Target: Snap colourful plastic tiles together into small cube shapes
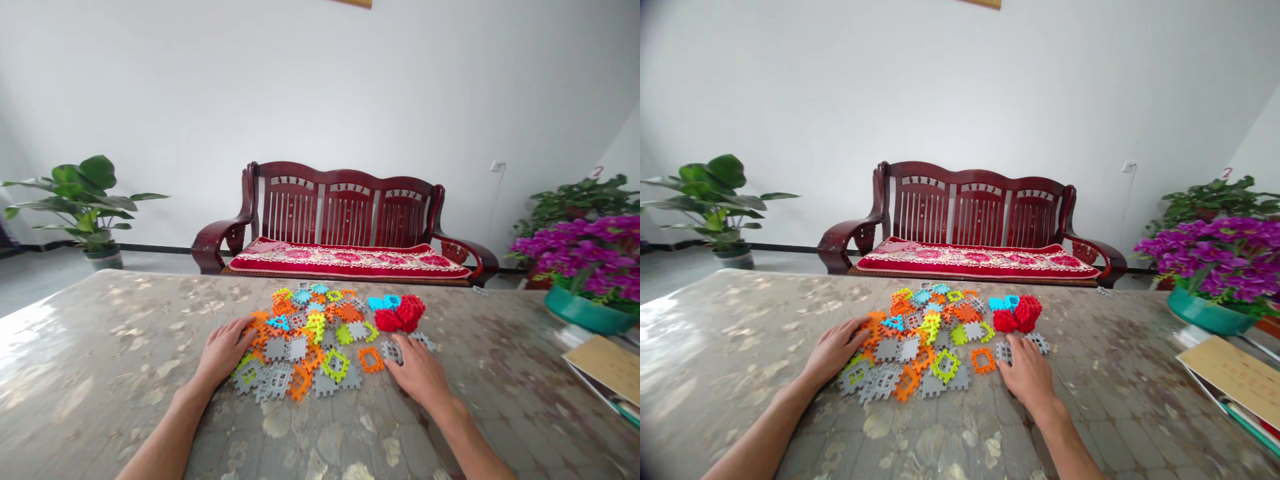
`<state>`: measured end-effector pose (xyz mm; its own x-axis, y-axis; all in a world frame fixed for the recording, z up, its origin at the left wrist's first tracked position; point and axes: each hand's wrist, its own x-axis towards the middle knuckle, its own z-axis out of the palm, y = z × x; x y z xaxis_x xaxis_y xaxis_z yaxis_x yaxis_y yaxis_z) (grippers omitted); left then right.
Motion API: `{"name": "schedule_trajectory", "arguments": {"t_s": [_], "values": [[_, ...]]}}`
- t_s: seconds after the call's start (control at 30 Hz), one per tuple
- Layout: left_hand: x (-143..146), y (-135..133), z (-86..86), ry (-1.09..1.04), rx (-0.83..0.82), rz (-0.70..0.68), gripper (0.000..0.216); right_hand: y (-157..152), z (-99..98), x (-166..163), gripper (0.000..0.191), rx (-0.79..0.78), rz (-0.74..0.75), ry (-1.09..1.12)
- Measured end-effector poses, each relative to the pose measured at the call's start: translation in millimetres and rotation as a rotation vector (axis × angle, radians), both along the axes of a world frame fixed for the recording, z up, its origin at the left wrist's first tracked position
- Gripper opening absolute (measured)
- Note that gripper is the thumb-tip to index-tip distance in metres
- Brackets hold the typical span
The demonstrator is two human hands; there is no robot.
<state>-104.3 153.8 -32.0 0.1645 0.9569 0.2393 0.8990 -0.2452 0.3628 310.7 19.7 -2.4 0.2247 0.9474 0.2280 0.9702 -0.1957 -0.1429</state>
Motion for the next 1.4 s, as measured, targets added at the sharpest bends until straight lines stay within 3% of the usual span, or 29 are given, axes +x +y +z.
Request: {"name": "schedule_trajectory", "arguments": {"t_s": [0.3,0.53,0.7,0.83,1.1,1.4], "values": [[0.2,-0.5,1.4,0.012,-0.032,0.001,0.044,5.3,-5.5,7.5,0.057,0.097,-0.030,0.125],[2.2,-1.4,6.2,0.028,-0.030,0.009,0.045,2.1,7.8,42.5,0.060,0.241,-0.216,0.129],[3.3,-1.8,7.6,0.032,-0.022,0.015,0.044,1.7,1.0,67.4,0.063,0.209,-0.309,0.148],[1.7,-0.5,4.9,0.035,-0.014,0.009,0.043,4.9,-6.6,74.4,0.065,0.226,-0.263,0.171],[1.2,0.0,3.5,0.029,-0.004,0.015,0.043,6.3,-11.7,75.9,0.064,0.193,-0.196,0.209],[2.4,-1.1,3.7,0.022,-0.012,0.019,0.043,4.6,-9.9,64.5,0.076,0.131,-0.274,0.123]]}}
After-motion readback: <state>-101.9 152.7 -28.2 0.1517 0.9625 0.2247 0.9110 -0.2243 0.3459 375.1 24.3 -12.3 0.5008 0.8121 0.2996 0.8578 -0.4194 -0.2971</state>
